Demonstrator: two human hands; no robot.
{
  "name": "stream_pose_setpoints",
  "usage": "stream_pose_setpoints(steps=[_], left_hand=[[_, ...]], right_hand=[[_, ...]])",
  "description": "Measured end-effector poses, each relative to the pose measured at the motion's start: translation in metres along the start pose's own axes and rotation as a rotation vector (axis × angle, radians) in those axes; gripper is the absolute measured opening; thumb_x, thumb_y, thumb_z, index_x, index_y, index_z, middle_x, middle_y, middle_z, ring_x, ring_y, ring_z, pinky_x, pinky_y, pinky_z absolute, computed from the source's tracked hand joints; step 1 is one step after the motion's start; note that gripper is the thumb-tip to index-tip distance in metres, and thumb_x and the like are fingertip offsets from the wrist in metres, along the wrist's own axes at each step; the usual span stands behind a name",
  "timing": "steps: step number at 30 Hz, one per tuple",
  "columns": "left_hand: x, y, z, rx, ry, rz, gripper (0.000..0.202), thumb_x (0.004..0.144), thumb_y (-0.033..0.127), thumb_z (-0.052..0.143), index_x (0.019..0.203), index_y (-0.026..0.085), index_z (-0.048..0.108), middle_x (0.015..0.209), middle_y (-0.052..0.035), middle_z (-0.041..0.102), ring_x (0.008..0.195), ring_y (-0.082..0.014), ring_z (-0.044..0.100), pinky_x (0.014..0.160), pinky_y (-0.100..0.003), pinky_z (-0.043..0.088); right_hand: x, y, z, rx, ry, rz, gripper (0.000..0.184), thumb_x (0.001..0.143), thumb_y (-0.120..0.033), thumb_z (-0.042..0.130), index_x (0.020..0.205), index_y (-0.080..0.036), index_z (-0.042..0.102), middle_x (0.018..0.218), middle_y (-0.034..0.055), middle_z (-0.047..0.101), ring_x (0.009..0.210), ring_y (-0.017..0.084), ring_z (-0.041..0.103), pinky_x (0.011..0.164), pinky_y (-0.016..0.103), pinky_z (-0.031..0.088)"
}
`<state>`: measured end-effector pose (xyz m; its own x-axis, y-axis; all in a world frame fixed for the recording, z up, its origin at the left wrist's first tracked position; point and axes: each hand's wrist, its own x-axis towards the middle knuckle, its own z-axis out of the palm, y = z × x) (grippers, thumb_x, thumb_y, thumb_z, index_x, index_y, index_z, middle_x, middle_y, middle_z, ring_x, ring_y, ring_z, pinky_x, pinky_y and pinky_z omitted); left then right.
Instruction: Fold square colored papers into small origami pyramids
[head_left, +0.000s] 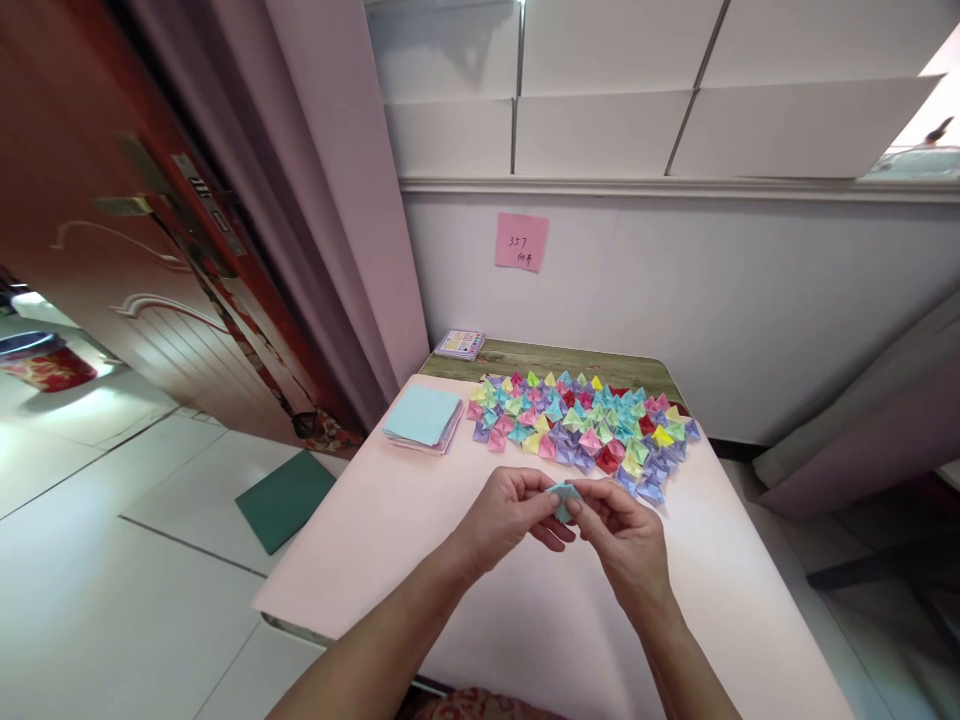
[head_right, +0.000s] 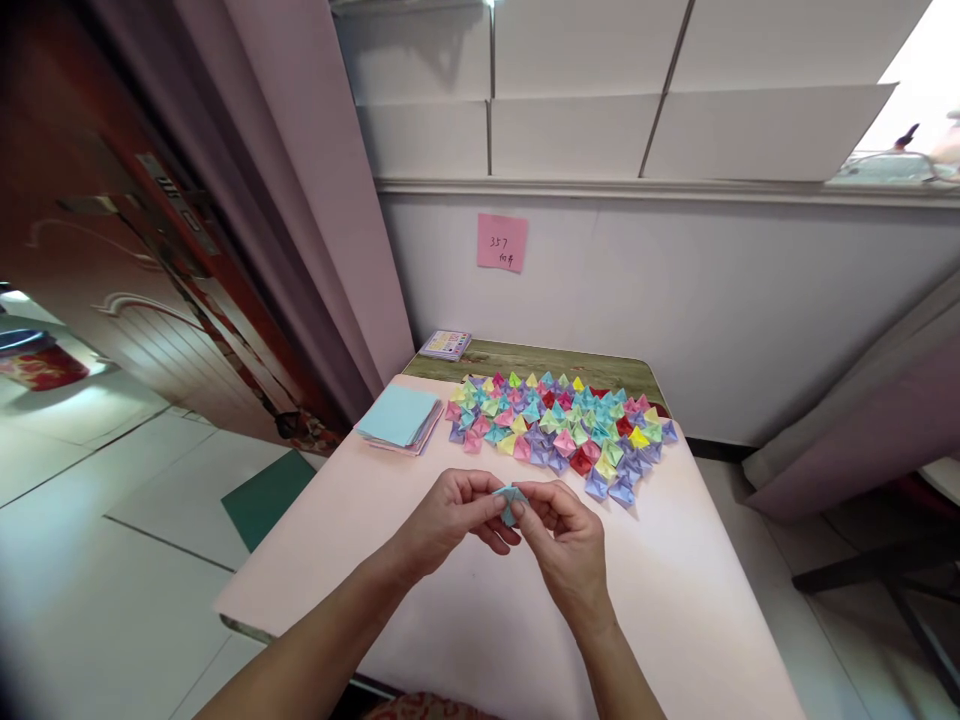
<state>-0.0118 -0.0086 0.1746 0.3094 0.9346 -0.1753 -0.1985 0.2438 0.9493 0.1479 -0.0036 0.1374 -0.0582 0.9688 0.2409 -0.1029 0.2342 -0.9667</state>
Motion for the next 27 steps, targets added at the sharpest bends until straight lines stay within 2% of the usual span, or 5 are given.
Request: stream_pose_setpoints(steps=[5, 10, 15, 21, 27], left_hand=[[-0.001, 0.000, 0.004, -0.005, 0.043, 0.000, 0.032, 0.076, 0.041, 0.071, 0.079, 0.010, 0.067, 0.064, -0.0064, 0.068, 0.060, -0.0186, 0.069, 0.060, -0.029, 0.057], [0.002, -0.001, 0.003, -0.063, -0.005, -0.024, 0.029, 0.075, 0.037, 0.072, 0.085, 0.010, 0.068, 0.073, -0.0088, 0.070, 0.066, -0.0202, 0.070, 0.065, -0.032, 0.058], [0.003, -0.002, -0.001, -0.106, -0.040, -0.042, 0.026, 0.074, 0.031, 0.070, 0.087, 0.009, 0.070, 0.076, -0.0105, 0.071, 0.070, -0.0219, 0.071, 0.065, -0.033, 0.059], [0.001, -0.001, 0.000, -0.165, -0.049, -0.097, 0.022, 0.070, 0.028, 0.072, 0.081, 0.009, 0.070, 0.070, -0.0094, 0.071, 0.066, -0.0233, 0.071, 0.061, -0.032, 0.058], [-0.001, 0.001, -0.001, -0.150, -0.051, -0.103, 0.021, 0.070, 0.028, 0.072, 0.081, 0.009, 0.071, 0.074, -0.0111, 0.072, 0.068, -0.0235, 0.072, 0.063, -0.032, 0.058]], right_hand=[[0.000, 0.006, -0.001, 0.048, -0.052, 0.020, 0.021, 0.075, -0.029, 0.076, 0.095, -0.023, 0.072, 0.084, 0.0030, 0.065, 0.072, 0.015, 0.062, 0.061, 0.026, 0.053], [0.003, 0.014, -0.001, 0.032, 0.016, -0.062, 0.012, 0.075, -0.025, 0.076, 0.087, -0.024, 0.074, 0.078, 0.0015, 0.063, 0.071, 0.014, 0.059, 0.060, 0.025, 0.049], [0.005, 0.017, -0.002, 0.016, -0.001, -0.148, 0.012, 0.077, -0.021, 0.073, 0.087, -0.027, 0.074, 0.077, 0.0009, 0.060, 0.070, 0.014, 0.058, 0.059, 0.026, 0.047], [0.012, 0.008, -0.015, -0.100, -0.182, -0.328, 0.014, 0.079, -0.015, 0.068, 0.083, -0.026, 0.074, 0.076, 0.0013, 0.059, 0.065, 0.014, 0.059, 0.056, 0.026, 0.048], [0.018, -0.004, -0.029, -0.260, -0.401, -0.381, 0.024, 0.083, -0.014, 0.058, 0.095, -0.027, 0.075, 0.087, 0.0049, 0.062, 0.070, 0.017, 0.063, 0.062, 0.031, 0.054]])
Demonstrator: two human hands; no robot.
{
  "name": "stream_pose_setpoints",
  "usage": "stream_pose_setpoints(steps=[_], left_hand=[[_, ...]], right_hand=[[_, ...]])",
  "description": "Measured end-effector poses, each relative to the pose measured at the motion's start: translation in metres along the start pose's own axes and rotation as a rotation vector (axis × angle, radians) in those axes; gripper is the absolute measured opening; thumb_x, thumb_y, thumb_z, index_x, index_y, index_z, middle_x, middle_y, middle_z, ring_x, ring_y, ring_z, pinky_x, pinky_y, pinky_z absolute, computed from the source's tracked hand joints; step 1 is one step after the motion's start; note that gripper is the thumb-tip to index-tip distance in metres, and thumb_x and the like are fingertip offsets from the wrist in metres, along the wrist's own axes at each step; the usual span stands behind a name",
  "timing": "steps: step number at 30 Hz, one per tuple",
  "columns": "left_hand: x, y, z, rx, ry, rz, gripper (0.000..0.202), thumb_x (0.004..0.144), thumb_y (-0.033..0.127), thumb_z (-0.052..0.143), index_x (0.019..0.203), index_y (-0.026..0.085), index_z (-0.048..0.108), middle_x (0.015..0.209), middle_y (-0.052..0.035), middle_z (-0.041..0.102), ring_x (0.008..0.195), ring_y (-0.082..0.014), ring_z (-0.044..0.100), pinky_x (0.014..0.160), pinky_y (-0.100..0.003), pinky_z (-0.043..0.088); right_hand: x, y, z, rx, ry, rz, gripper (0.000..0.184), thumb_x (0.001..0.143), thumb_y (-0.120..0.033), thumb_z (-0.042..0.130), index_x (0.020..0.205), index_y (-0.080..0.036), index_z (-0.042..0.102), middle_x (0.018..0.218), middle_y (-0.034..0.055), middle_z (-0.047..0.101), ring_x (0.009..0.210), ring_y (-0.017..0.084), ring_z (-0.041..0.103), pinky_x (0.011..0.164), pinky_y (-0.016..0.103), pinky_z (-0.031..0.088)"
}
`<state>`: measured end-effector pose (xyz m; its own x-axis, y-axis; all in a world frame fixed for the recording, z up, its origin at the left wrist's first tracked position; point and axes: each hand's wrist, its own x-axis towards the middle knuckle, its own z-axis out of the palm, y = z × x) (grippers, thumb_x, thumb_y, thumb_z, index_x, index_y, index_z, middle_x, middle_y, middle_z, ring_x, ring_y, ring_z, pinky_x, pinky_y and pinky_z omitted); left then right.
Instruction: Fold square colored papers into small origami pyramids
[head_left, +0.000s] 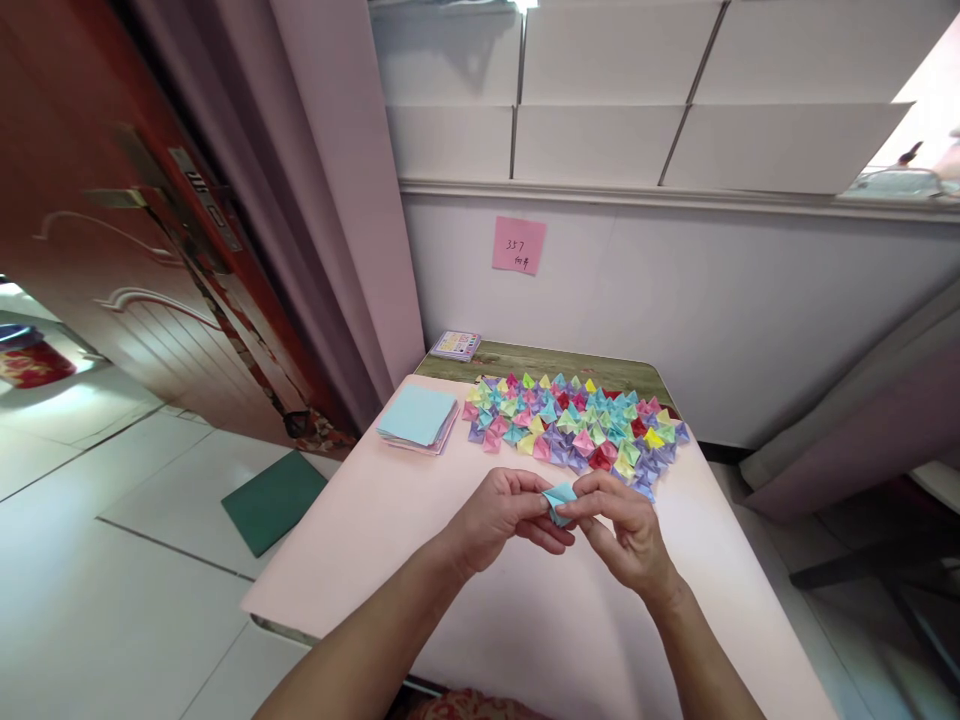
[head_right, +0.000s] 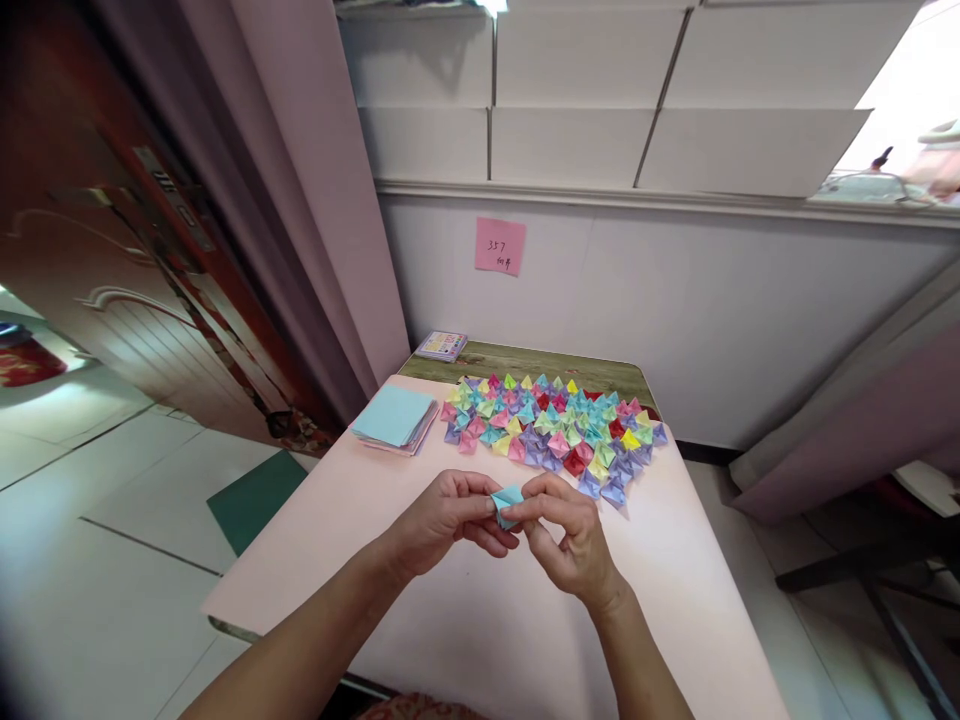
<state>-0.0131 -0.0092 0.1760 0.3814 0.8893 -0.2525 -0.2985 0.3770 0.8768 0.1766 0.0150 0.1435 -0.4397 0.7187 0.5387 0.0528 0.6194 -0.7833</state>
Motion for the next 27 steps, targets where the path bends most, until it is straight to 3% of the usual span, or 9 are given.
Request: stream_pose_setpoints(steps=[5, 9, 11, 14, 18, 21, 27], left_hand=[[-0.003, 0.002, -0.004, 0.038, -0.029, 0.041, 0.027, 0.071, 0.030, 0.075, 0.088, 0.010, 0.071, 0.077, -0.0105, 0.073, 0.076, -0.0237, 0.072, 0.073, -0.035, 0.058], [-0.004, 0.001, -0.007, 0.030, -0.015, 0.049, 0.033, 0.070, 0.037, 0.078, 0.088, 0.010, 0.071, 0.079, -0.0106, 0.073, 0.073, -0.0222, 0.071, 0.070, -0.033, 0.058], [-0.004, 0.000, -0.007, 0.011, -0.006, 0.054, 0.034, 0.073, 0.040, 0.076, 0.088, 0.010, 0.071, 0.082, -0.0113, 0.073, 0.073, -0.0218, 0.071, 0.068, -0.032, 0.058], [-0.004, -0.002, -0.005, 0.043, 0.066, 0.131, 0.034, 0.075, 0.040, 0.074, 0.090, 0.010, 0.069, 0.084, -0.0107, 0.072, 0.073, -0.0215, 0.071, 0.070, -0.033, 0.058], [-0.004, -0.006, 0.000, 0.137, 0.117, 0.246, 0.032, 0.079, 0.040, 0.070, 0.092, 0.011, 0.067, 0.081, -0.0077, 0.071, 0.073, -0.0198, 0.070, 0.073, -0.034, 0.058], [-0.004, -0.010, 0.003, 0.121, 0.108, 0.267, 0.031, 0.077, 0.037, 0.073, 0.095, 0.014, 0.063, 0.081, -0.0059, 0.071, 0.073, -0.0180, 0.069, 0.074, -0.033, 0.057], [-0.002, -0.012, 0.001, 0.061, 0.144, 0.172, 0.036, 0.067, 0.038, 0.081, 0.083, 0.012, 0.064, 0.073, -0.0070, 0.072, 0.066, -0.0212, 0.070, 0.064, -0.032, 0.057]], right_hand=[[-0.002, -0.001, 0.000, -0.161, 0.015, -0.085, 0.031, 0.079, -0.012, 0.057, 0.098, -0.029, 0.075, 0.083, 0.0044, 0.062, 0.074, 0.018, 0.060, 0.063, 0.031, 0.050], [-0.005, 0.001, 0.004, -0.007, 0.019, -0.005, 0.025, 0.084, -0.023, 0.056, 0.100, -0.029, 0.075, 0.088, 0.0057, 0.061, 0.079, 0.020, 0.060, 0.069, 0.034, 0.051], [-0.006, 0.002, 0.008, 0.196, 0.114, 0.082, 0.025, 0.087, -0.033, 0.056, 0.103, -0.027, 0.074, 0.093, 0.0067, 0.063, 0.085, 0.021, 0.061, 0.074, 0.037, 0.052], [-0.006, 0.000, 0.015, 0.360, 0.340, 0.327, 0.029, 0.085, -0.041, 0.061, 0.106, -0.025, 0.071, 0.090, 0.0063, 0.066, 0.081, 0.020, 0.062, 0.071, 0.036, 0.054], [-0.002, -0.009, 0.023, 0.263, 0.327, 0.571, 0.027, 0.074, -0.043, 0.074, 0.082, -0.017, 0.071, 0.066, 0.0021, 0.063, 0.057, 0.014, 0.054, 0.054, 0.027, 0.048], [-0.001, -0.013, 0.026, 0.227, 0.318, 0.580, 0.028, 0.074, -0.045, 0.074, 0.072, -0.017, 0.067, 0.058, 0.0005, 0.060, 0.054, 0.012, 0.051, 0.050, 0.024, 0.043], [-0.005, -0.014, 0.030, 0.194, 0.331, 0.536, 0.029, 0.078, -0.046, 0.070, 0.072, -0.018, 0.064, 0.059, -0.0003, 0.058, 0.053, 0.012, 0.048, 0.048, 0.023, 0.040]])
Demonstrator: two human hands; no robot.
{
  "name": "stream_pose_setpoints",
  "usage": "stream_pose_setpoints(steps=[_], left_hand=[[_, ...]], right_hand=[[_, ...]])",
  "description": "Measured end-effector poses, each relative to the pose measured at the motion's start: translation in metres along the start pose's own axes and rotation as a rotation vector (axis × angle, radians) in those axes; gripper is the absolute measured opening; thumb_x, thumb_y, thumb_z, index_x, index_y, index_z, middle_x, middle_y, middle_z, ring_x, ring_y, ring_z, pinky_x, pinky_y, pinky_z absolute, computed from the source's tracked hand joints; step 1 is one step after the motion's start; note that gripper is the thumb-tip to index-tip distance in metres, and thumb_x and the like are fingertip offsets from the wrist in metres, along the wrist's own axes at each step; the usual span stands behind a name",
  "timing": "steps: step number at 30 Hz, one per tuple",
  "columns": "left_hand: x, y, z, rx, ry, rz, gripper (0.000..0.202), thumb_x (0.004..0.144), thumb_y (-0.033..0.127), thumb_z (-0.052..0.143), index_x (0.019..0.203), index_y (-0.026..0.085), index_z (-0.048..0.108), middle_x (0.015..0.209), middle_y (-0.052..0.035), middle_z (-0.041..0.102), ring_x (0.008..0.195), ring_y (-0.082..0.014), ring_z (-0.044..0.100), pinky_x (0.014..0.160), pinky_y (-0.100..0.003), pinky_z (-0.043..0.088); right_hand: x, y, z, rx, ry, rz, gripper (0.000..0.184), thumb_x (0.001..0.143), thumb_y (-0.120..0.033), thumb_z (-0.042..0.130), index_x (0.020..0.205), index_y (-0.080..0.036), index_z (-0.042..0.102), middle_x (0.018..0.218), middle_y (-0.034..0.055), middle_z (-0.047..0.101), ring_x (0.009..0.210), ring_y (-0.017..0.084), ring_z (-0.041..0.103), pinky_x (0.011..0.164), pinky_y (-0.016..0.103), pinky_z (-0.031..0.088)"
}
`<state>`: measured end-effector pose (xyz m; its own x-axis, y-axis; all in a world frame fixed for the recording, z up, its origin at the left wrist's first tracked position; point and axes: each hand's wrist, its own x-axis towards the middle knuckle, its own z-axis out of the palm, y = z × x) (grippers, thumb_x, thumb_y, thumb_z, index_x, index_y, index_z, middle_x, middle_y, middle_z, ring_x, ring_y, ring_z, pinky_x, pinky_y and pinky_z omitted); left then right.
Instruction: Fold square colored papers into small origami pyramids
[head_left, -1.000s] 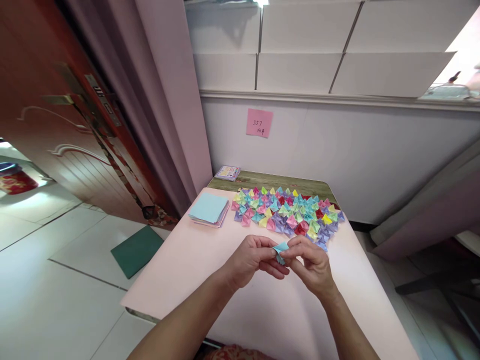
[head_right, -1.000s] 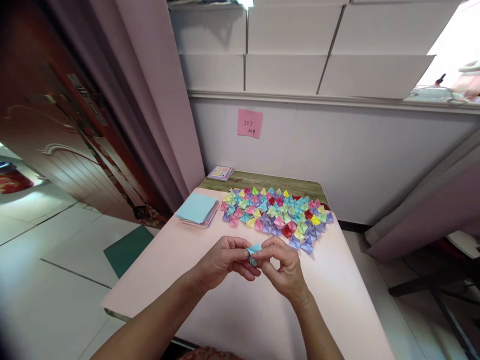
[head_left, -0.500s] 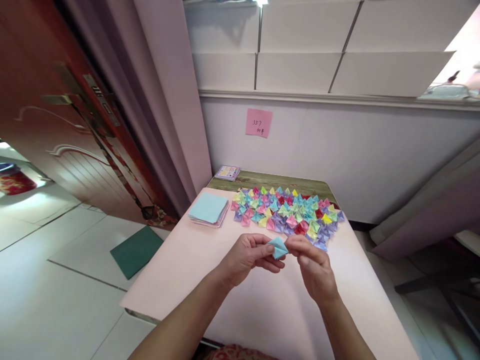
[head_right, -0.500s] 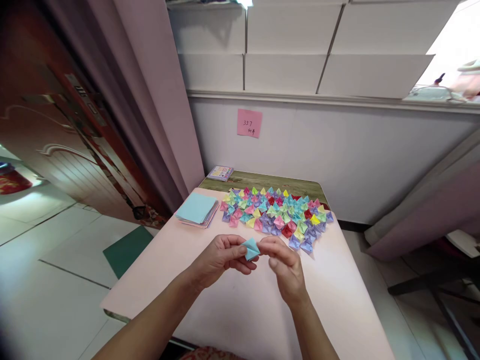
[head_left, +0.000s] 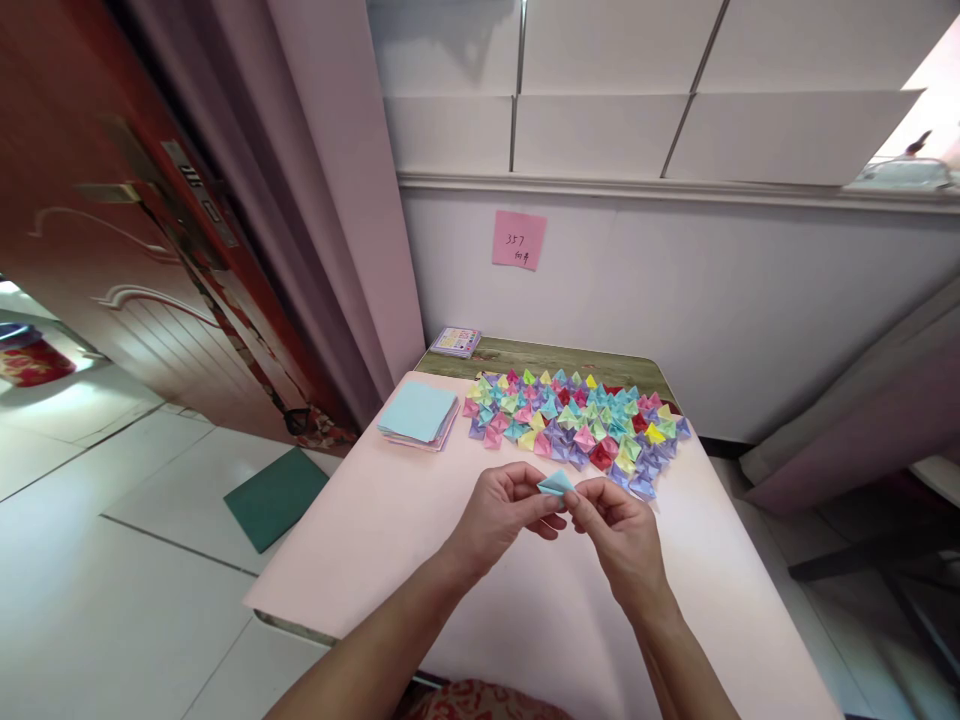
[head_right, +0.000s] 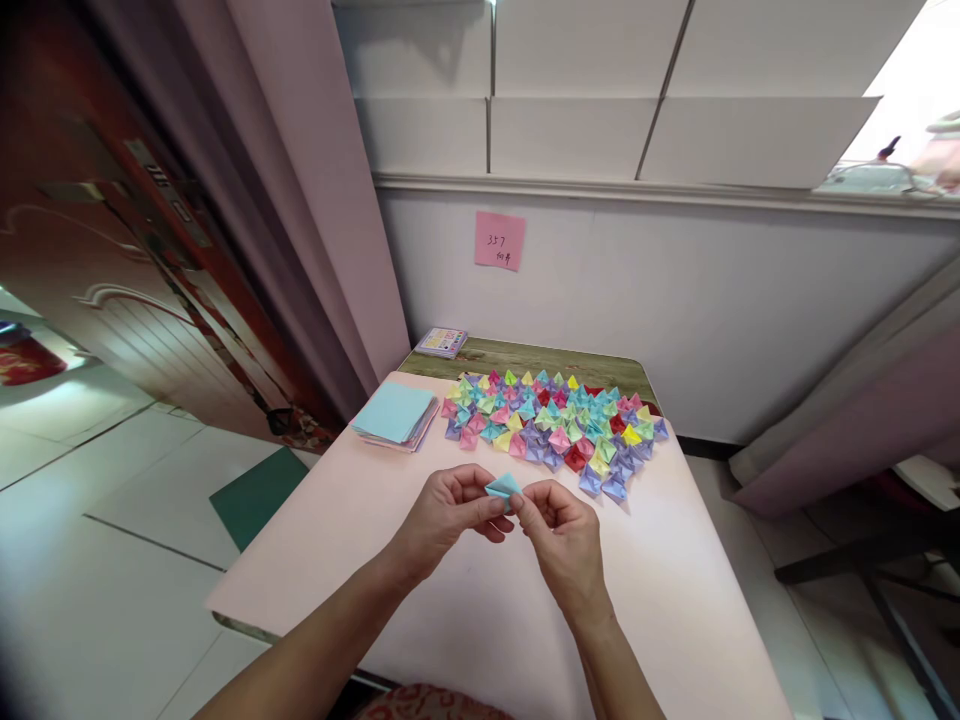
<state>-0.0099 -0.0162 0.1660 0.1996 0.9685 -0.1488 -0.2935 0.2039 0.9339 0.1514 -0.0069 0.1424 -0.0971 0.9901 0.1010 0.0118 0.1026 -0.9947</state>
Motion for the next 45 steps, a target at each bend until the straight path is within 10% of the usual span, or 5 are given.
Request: stream_pose_setpoints(steps=[12, 17, 25, 45], left_hand=[[0.004, -0.005, 0.002, 0.106, 0.080, 0.160, 0.022, 0.071, 0.033, 0.078, 0.076, 0.013, 0.069, 0.072, -0.0028, 0.068, 0.067, -0.0131, 0.063, 0.067, -0.024, 0.051], [0.003, -0.008, 0.005, 0.115, 0.109, 0.154, 0.023, 0.073, 0.034, 0.075, 0.085, 0.016, 0.069, 0.057, 0.0043, 0.059, 0.042, -0.0068, 0.049, 0.041, -0.019, 0.040], [-0.004, -0.002, 0.013, -0.007, 0.098, 0.228, 0.017, 0.075, 0.029, 0.075, 0.080, 0.014, 0.069, 0.071, -0.0043, 0.072, 0.065, -0.0172, 0.068, 0.067, -0.031, 0.057], [-0.015, -0.003, 0.027, -0.027, 0.151, 0.237, 0.033, 0.078, 0.029, 0.073, 0.107, 0.016, 0.062, 0.075, -0.0013, 0.069, 0.066, -0.0151, 0.067, 0.068, -0.031, 0.058]], right_hand=[[0.000, 0.005, 0.004, 0.130, 0.006, 0.083, 0.033, 0.076, -0.047, 0.072, 0.090, -0.017, 0.068, 0.057, -0.0022, 0.057, 0.044, 0.010, 0.049, 0.039, 0.022, 0.041], [-0.004, 0.008, 0.006, 0.154, 0.065, 0.043, 0.027, 0.078, -0.041, 0.072, 0.091, -0.018, 0.070, 0.065, 0.0011, 0.065, 0.051, 0.013, 0.060, 0.048, 0.026, 0.052], [-0.007, 0.000, 0.004, 0.205, 0.047, -0.124, 0.016, 0.078, -0.032, 0.073, 0.090, -0.022, 0.070, 0.079, 0.0027, 0.072, 0.070, 0.019, 0.069, 0.067, 0.032, 0.059], [-0.019, -0.008, 0.008, -0.092, 0.133, -0.323, 0.011, 0.088, -0.030, 0.062, 0.083, -0.020, 0.060, 0.077, 0.0027, 0.062, 0.069, 0.016, 0.060, 0.061, 0.028, 0.051]])
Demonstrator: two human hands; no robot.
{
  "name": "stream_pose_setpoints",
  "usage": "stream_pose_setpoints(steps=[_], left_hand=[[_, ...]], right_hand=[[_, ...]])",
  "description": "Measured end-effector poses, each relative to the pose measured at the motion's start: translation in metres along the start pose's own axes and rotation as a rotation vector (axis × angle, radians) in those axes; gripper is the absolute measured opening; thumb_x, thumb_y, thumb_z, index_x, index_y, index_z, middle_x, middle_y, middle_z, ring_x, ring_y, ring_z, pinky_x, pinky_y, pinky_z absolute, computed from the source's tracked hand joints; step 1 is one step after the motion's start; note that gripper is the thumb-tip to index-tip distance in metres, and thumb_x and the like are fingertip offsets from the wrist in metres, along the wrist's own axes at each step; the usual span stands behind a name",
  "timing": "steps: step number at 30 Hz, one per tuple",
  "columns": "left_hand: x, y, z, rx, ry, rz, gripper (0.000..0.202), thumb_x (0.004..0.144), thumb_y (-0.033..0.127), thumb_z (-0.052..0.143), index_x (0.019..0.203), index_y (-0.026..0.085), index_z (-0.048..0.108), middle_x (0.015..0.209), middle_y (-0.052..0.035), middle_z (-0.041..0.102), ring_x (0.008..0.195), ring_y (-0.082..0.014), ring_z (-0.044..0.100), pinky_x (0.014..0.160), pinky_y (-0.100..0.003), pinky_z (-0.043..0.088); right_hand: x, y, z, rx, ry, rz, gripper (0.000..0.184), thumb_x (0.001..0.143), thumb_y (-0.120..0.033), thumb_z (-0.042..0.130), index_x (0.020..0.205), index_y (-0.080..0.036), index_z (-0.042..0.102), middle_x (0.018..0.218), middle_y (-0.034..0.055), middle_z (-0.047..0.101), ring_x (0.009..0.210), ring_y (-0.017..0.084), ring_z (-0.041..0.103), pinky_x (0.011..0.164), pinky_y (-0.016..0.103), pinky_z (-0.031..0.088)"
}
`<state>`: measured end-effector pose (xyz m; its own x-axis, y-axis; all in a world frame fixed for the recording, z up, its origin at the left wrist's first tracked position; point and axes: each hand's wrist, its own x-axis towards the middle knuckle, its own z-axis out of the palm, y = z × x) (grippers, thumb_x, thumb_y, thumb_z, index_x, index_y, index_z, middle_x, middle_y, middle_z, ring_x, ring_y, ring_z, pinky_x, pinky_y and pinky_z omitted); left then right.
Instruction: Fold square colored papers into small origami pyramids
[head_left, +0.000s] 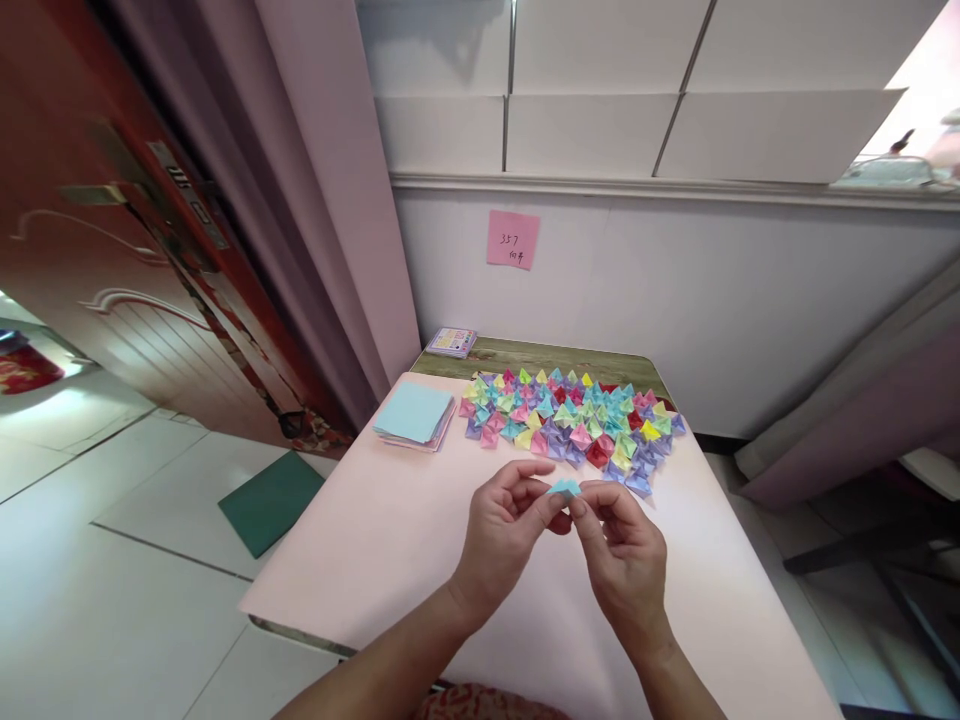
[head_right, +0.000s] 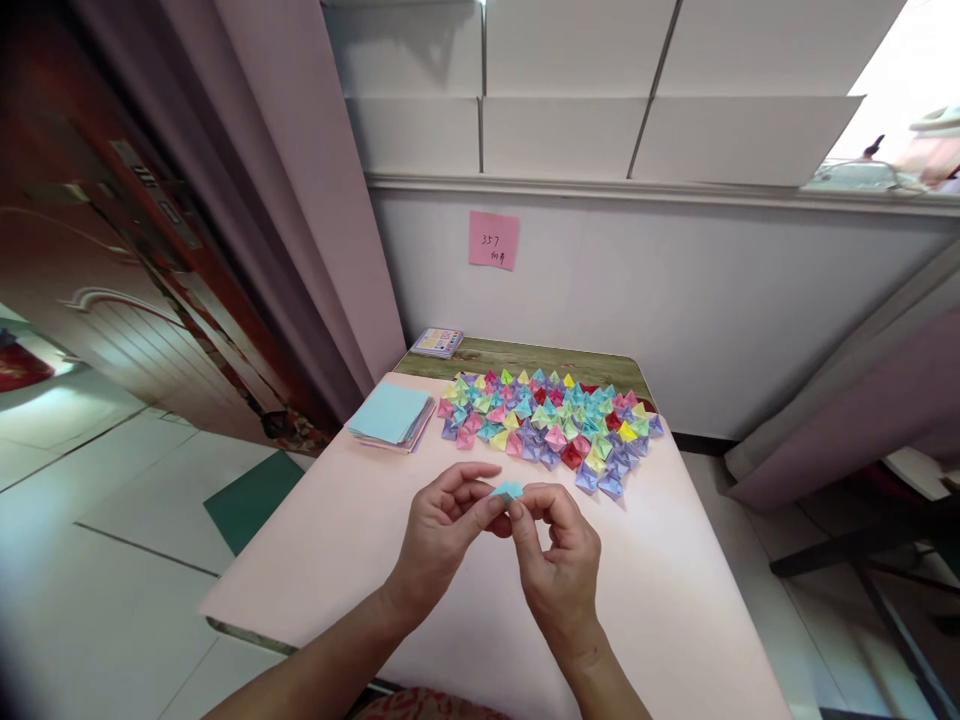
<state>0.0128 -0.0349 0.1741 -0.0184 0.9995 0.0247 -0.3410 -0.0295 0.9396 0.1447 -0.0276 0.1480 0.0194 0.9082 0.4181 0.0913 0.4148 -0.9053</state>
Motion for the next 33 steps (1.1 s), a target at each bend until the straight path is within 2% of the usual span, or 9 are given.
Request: stream_pose_setpoints(steps=[3, 7, 10, 13, 20, 23, 27, 30, 33], left_hand=[[0.002, 0.004, -0.001, -0.017, -0.007, -0.077, 0.024, 0.076, 0.030, 0.074, 0.090, 0.012, 0.066, 0.076, -0.0048, 0.070, 0.064, -0.0148, 0.066, 0.066, -0.030, 0.058], [0.004, 0.005, -0.001, -0.013, 0.008, -0.047, 0.022, 0.074, 0.029, 0.076, 0.083, 0.012, 0.065, 0.071, -0.0022, 0.067, 0.061, -0.0131, 0.064, 0.063, -0.027, 0.056], [0.005, 0.003, 0.000, 0.004, -0.010, -0.010, 0.022, 0.074, 0.029, 0.076, 0.082, 0.014, 0.063, 0.071, 0.0004, 0.063, 0.059, -0.0108, 0.061, 0.060, -0.025, 0.054], [0.007, 0.002, -0.001, 0.022, -0.069, -0.043, 0.023, 0.076, 0.031, 0.074, 0.086, 0.014, 0.062, 0.072, 0.0005, 0.063, 0.059, -0.0104, 0.060, 0.059, -0.024, 0.053], [0.012, -0.003, -0.011, 0.090, -0.123, -0.051, 0.024, 0.078, 0.034, 0.071, 0.073, 0.014, 0.058, 0.060, 0.0003, 0.062, 0.047, -0.0093, 0.055, 0.045, -0.021, 0.045], [0.016, -0.027, -0.023, 0.107, -0.108, -0.060, 0.024, 0.079, 0.035, 0.068, 0.073, 0.014, 0.058, 0.060, -0.0006, 0.063, 0.047, -0.0102, 0.055, 0.043, -0.021, 0.044], [0.027, -0.081, -0.049, 0.200, -0.059, -0.105, 0.026, 0.078, 0.039, 0.067, 0.074, 0.015, 0.058, 0.061, 0.0005, 0.060, 0.049, -0.0109, 0.056, 0.047, -0.022, 0.046], [0.039, -0.115, -0.072, 0.410, -0.101, -0.056, 0.024, 0.078, 0.040, 0.065, 0.079, 0.016, 0.062, 0.065, 0.0013, 0.060, 0.054, -0.0110, 0.056, 0.055, -0.024, 0.048], [0.050, -0.132, -0.092, 0.719, -0.108, 0.044, 0.031, 0.070, 0.037, 0.072, 0.095, 0.018, 0.068, 0.088, -0.0034, 0.064, 0.074, -0.0154, 0.060, 0.069, -0.028, 0.050]], right_hand=[[0.001, -0.004, 0.003, 0.067, 0.069, 0.078, 0.021, 0.083, -0.033, 0.069, 0.096, -0.021, 0.057, 0.079, 0.0015, 0.063, 0.070, 0.015, 0.061, 0.063, 0.028, 0.052], [0.004, -0.008, 0.006, 0.228, 0.043, 0.219, 0.042, 0.081, -0.036, 0.070, 0.115, -0.025, 0.049, 0.080, 0.0004, 0.064, 0.070, 0.016, 0.062, 0.065, 0.030, 0.054], [0.005, -0.006, 0.007, 0.238, 0.047, 0.248, 0.041, 0.079, -0.037, 0.071, 0.112, -0.023, 0.052, 0.076, -0.0005, 0.061, 0.067, 0.014, 0.059, 0.062, 0.027, 0.053], [0.005, -0.001, 0.005, 0.223, 0.060, 0.265, 0.040, 0.078, -0.037, 0.072, 0.110, -0.022, 0.054, 0.078, 0.0001, 0.060, 0.068, 0.014, 0.058, 0.061, 0.026, 0.051], [0.007, 0.009, 0.002, 0.307, -0.009, 0.356, 0.031, 0.076, -0.035, 0.075, 0.099, -0.022, 0.058, 0.076, -0.0011, 0.060, 0.067, 0.013, 0.056, 0.062, 0.025, 0.049], [0.004, 0.032, 0.006, 0.363, -0.075, 0.421, 0.030, 0.075, -0.036, 0.075, 0.096, -0.022, 0.059, 0.071, -0.0026, 0.060, 0.061, 0.011, 0.054, 0.059, 0.024, 0.047], [-0.005, 0.089, 0.015, 0.239, -0.172, 0.396, 0.034, 0.078, -0.045, 0.070, 0.100, -0.021, 0.061, 0.073, -0.0002, 0.063, 0.062, 0.014, 0.057, 0.060, 0.026, 0.049], [-0.011, 0.127, 0.019, -0.012, -0.237, 0.298, 0.034, 0.082, -0.046, 0.062, 0.104, -0.020, 0.063, 0.086, 0.0058, 0.068, 0.076, 0.019, 0.065, 0.071, 0.031, 0.052], [-0.014, 0.151, 0.016, -0.221, -0.257, 0.211, 0.033, 0.083, -0.043, 0.058, 0.107, -0.022, 0.064, 0.097, 0.0076, 0.070, 0.088, 0.022, 0.066, 0.077, 0.034, 0.053]])
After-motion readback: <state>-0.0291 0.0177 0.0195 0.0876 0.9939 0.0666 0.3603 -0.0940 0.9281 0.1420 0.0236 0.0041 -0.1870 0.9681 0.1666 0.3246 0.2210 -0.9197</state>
